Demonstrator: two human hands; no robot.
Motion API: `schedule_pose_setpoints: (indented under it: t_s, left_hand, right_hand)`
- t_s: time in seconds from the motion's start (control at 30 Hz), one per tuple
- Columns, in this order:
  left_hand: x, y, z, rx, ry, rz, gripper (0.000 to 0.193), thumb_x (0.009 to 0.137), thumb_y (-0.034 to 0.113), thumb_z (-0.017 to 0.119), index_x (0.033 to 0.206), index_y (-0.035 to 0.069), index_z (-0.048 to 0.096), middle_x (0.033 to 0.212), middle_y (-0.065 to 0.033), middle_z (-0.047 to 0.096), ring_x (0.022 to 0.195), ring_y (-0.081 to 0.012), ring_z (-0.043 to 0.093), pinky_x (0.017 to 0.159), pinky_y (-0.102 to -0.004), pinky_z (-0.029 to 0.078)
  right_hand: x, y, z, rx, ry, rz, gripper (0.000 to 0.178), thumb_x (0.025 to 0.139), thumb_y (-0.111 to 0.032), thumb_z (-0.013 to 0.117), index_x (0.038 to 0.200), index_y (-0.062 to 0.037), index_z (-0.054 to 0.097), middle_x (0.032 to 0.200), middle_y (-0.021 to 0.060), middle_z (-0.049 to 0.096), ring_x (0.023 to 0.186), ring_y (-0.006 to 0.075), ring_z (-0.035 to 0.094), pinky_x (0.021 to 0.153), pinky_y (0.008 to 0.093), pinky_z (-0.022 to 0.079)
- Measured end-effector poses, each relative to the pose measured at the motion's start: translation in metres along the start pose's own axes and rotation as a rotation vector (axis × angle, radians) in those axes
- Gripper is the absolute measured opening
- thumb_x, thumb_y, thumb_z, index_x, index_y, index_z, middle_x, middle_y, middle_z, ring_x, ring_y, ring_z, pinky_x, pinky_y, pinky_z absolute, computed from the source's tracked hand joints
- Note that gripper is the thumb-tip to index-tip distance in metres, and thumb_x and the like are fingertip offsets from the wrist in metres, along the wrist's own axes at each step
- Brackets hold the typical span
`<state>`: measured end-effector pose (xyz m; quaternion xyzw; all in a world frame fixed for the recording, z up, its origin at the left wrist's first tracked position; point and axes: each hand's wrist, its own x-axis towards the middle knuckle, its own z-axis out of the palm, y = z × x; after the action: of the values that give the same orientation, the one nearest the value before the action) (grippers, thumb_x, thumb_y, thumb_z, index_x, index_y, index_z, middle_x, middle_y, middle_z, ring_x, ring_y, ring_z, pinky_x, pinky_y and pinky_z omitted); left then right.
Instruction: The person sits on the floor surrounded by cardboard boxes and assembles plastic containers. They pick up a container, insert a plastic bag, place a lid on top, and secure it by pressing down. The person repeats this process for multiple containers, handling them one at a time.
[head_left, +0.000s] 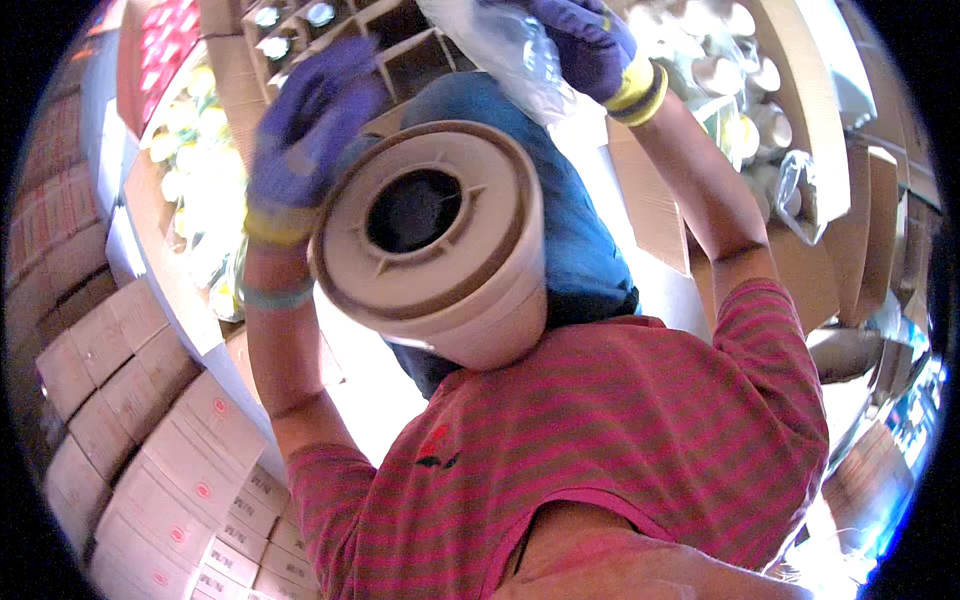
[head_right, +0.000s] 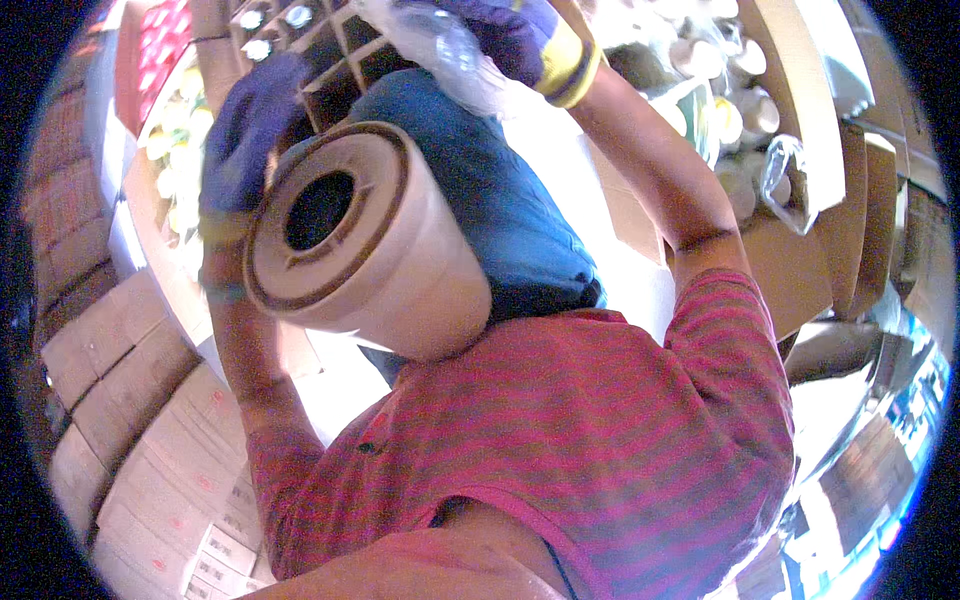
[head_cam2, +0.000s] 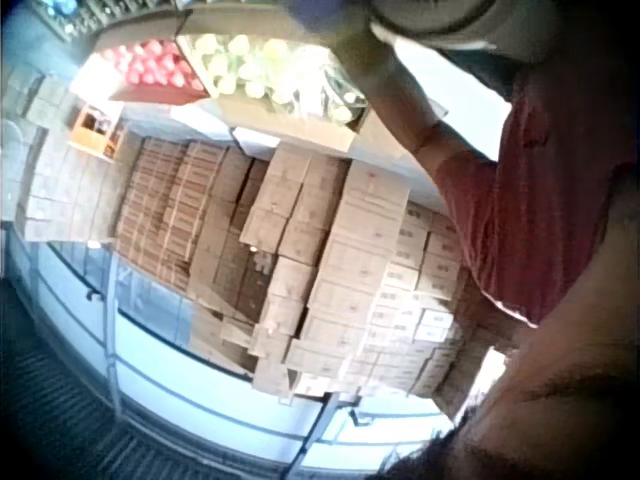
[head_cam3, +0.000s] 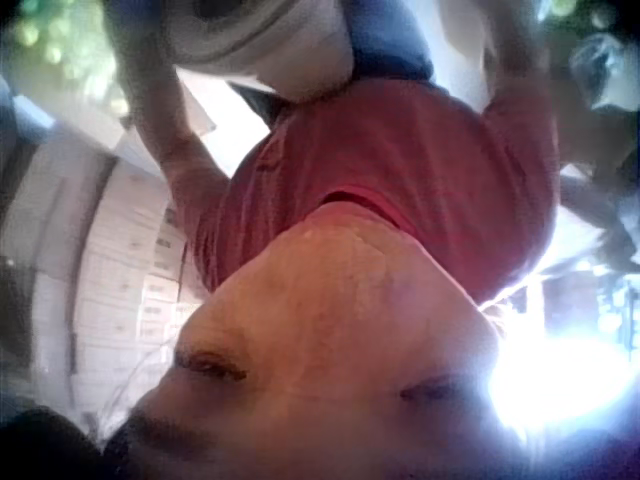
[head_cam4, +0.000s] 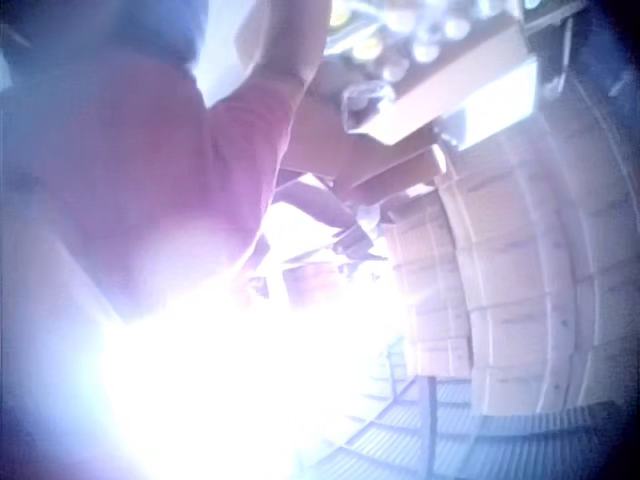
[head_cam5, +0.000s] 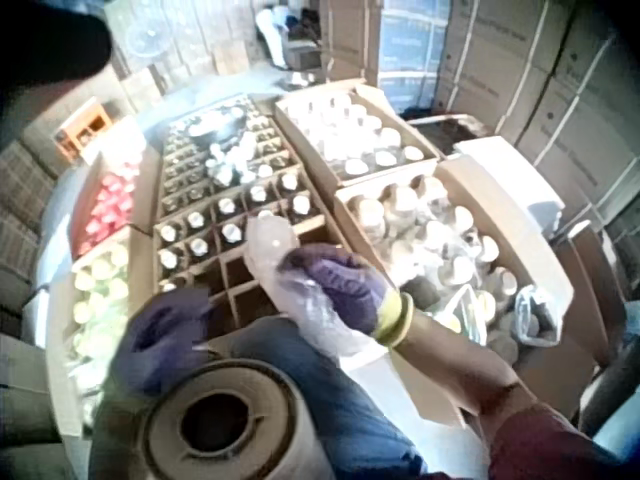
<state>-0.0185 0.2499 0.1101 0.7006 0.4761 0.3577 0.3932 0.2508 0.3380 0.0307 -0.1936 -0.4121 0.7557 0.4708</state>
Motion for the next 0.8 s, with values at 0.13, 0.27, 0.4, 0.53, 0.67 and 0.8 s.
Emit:
schedule_pose_setpoints:
  t_s: [0.13,0.27,0.4,0.53,0.67,0.8]
  left_hand:
    - [0.045,-0.032,0.015,-0.532,-0.064,-0.262,0.056,0.084,0.003,0.07,0.135,0.003,0.047,0.119,-0.0043,0.062,0.11,-0.0149,0.056,0.096,-0.0315,0.046]
    - [0.039,-0.069,-0.034,-0.144,0.253,-0.264,0.025,0.087,0.013,0.071,0.109,0.003,0.064,0.095,-0.0011,0.067,0.08,-0.0097,0.059,0.072,-0.0246,0.05]
    - [0.003,-0.177,-0.113,0.957,0.278,0.118,0.063,0.08,0.024,0.076,0.135,0.01,0.048,0.119,-0.019,0.063,0.107,-0.0326,0.063,0.092,-0.0379,0.051]
    - [0.003,-0.155,-0.089,0.984,0.388,-0.186,0.063,0.08,0.033,0.073,0.134,0.013,0.047,0.108,-0.0187,0.067,0.101,-0.0364,0.064,0.088,-0.0413,0.052]
    - [0.018,-0.139,-0.086,1.369,0.127,0.503,0.058,0.085,0.031,0.07,0.133,0.006,0.048,0.108,-0.018,0.067,0.098,-0.0314,0.066,0.087,-0.0389,0.052]
    - [0.002,-0.088,-0.014,0.292,0.318,0.297,0.051,0.086,0.025,0.07,0.129,0.004,0.052,0.109,-0.0163,0.067,0.097,-0.0268,0.066,0.086,-0.0362,0.051]
  right_hand:
    - [0.042,-0.007,0.062,-0.165,-0.324,0.066,0.044,0.093,-0.007,0.061,0.134,-0.0011,0.05,0.119,0.0081,0.063,0.108,0.0152,0.058,0.093,0.0283,0.046]
    - [0.101,0.001,0.021,-0.373,-0.091,-0.19,0.045,0.087,-0.001,0.066,0.131,-0.0082,0.055,0.106,0.002,0.065,0.091,0.0112,0.061,0.075,0.0237,0.052]
    - [0.113,-0.002,-0.003,-0.221,0.066,-0.231,0.045,0.091,-0.009,0.064,0.135,-0.0081,0.05,0.108,0.0033,0.063,0.095,0.0127,0.059,0.085,0.0268,0.049]
    - [0.074,0.024,0.06,-0.219,-0.47,-0.11,0.074,0.084,-0.014,0.074,0.145,-0.0041,0.034,0.136,0.0111,0.05,0.131,0.0221,0.041,0.108,0.036,0.035]
    - [0.089,0.054,0.062,-0.642,-0.14,0.044,0.051,0.081,-0.014,0.077,0.125,-0.0008,0.055,0.112,0.0077,0.066,0.103,0.0171,0.061,0.089,0.0302,0.051]
    - [0.098,0.06,0.094,-0.337,0.012,0.085,0.043,0.084,-0.012,0.075,0.122,-0.0001,0.059,0.109,0.0067,0.068,0.098,0.0143,0.063,0.087,0.0278,0.051]
